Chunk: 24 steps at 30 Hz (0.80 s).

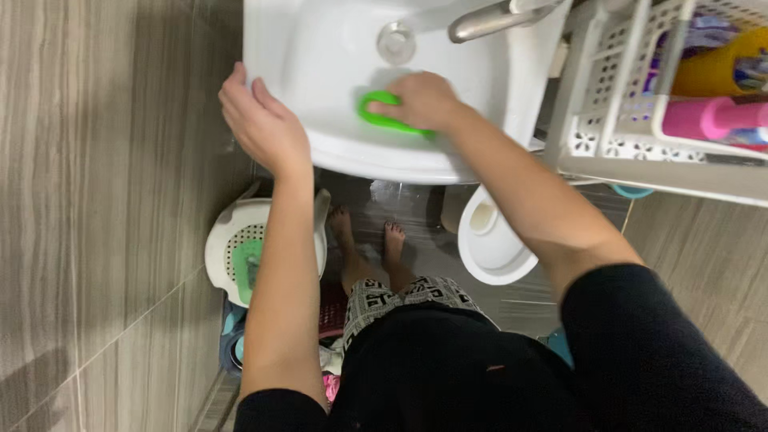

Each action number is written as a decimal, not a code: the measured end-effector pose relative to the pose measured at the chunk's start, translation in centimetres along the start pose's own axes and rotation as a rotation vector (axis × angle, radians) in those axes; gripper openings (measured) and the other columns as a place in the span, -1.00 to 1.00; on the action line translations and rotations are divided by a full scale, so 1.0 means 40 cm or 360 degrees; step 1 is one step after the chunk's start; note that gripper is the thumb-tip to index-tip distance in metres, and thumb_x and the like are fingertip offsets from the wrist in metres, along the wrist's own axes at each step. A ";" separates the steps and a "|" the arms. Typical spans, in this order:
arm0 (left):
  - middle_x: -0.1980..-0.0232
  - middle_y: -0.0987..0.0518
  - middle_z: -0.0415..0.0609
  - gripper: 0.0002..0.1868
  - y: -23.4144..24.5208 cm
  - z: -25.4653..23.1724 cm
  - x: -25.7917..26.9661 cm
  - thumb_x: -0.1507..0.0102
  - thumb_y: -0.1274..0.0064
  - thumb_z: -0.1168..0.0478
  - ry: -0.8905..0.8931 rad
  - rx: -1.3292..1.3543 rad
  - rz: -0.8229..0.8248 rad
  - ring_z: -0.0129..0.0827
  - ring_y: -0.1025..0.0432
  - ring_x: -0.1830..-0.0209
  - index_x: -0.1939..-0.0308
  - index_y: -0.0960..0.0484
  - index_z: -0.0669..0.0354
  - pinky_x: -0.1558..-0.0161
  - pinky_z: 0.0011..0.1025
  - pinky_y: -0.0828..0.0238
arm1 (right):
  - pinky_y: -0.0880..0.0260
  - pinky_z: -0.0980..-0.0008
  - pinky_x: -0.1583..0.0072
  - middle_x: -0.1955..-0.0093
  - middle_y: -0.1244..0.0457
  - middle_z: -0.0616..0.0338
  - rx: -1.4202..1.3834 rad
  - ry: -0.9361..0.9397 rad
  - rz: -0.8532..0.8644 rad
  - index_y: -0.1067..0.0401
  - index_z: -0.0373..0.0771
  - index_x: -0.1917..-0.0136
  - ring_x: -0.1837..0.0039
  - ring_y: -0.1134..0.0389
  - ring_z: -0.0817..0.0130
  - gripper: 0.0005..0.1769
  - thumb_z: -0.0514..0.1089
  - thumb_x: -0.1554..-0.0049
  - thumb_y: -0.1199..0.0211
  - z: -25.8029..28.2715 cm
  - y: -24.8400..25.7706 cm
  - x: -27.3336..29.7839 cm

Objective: The person scrubs the interior and edges of a white porcelain sink and faucet by hand using a green sponge and a grey cloth, then rinses the basin with water from a blue scoop.

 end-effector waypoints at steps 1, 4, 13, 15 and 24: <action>-0.15 -0.54 0.08 -0.77 -0.002 0.008 0.004 -0.50 0.10 0.25 0.0060 -0.0011 0.0058 0.01 -0.46 -0.13 -0.21 -0.46 0.25 -0.10 -0.11 -0.42 | -0.41 0.04 0.02 0.27 -0.40 0.09 -0.0214 0.0050 -0.0024 -0.61 0.03 0.06 0.17 -0.44 0.15 -0.34 0.58 -0.07 -0.13 0.053 -0.019 -0.040; -0.13 -0.53 0.10 -0.73 -0.002 0.014 -0.004 -0.49 0.11 0.25 0.0150 -0.0020 0.0134 0.02 -0.45 -0.10 -0.23 -0.47 0.27 -0.07 -0.11 -0.40 | -0.41 0.08 0.06 0.20 -0.38 0.06 -0.0219 0.0567 -0.0485 -0.61 -0.07 0.11 0.17 -0.40 0.09 -0.43 0.45 -0.21 -0.22 0.208 0.008 -0.105; -0.11 -0.51 0.12 -0.72 -0.003 0.006 -0.013 -0.51 0.15 0.23 0.0198 0.0051 0.0161 0.03 -0.42 -0.12 -0.24 -0.48 0.28 -0.13 -0.10 -0.34 | -0.27 0.05 -0.11 0.16 -0.27 0.11 -0.0539 0.1099 -0.0724 -0.50 -0.17 0.17 -0.05 -0.28 0.07 -0.69 0.08 -0.10 -0.47 0.272 0.033 -0.048; -0.13 -0.51 0.12 -0.72 0.004 0.007 -0.011 -0.52 0.17 0.24 0.0187 0.0071 0.0151 0.03 -0.41 -0.14 -0.25 -0.47 0.30 -0.16 -0.10 -0.33 | -0.16 0.00 -0.12 0.11 -0.25 0.10 -0.0536 0.1108 -0.0637 -0.49 -0.21 0.12 -0.10 -0.22 0.05 -0.73 -0.04 -0.04 -0.48 0.268 0.024 -0.065; -0.18 -0.54 0.13 -0.75 0.003 0.000 -0.018 -0.51 0.17 0.26 0.0134 0.0118 0.0129 0.05 -0.41 -0.17 -0.21 -0.47 0.32 -0.21 -0.09 -0.32 | -0.12 0.01 -0.10 0.06 -0.14 0.00 -0.0385 0.0601 -0.1395 -0.43 -0.19 0.15 -0.08 -0.15 -0.03 -0.79 -0.19 -0.10 -0.48 0.150 0.108 -0.159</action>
Point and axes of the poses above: each hand's wrist, its own x-axis away from the middle knuckle, its own y-axis out of the back of the hand, z = x × y, the point moved 8 cm from there along -x, towards the middle knuckle
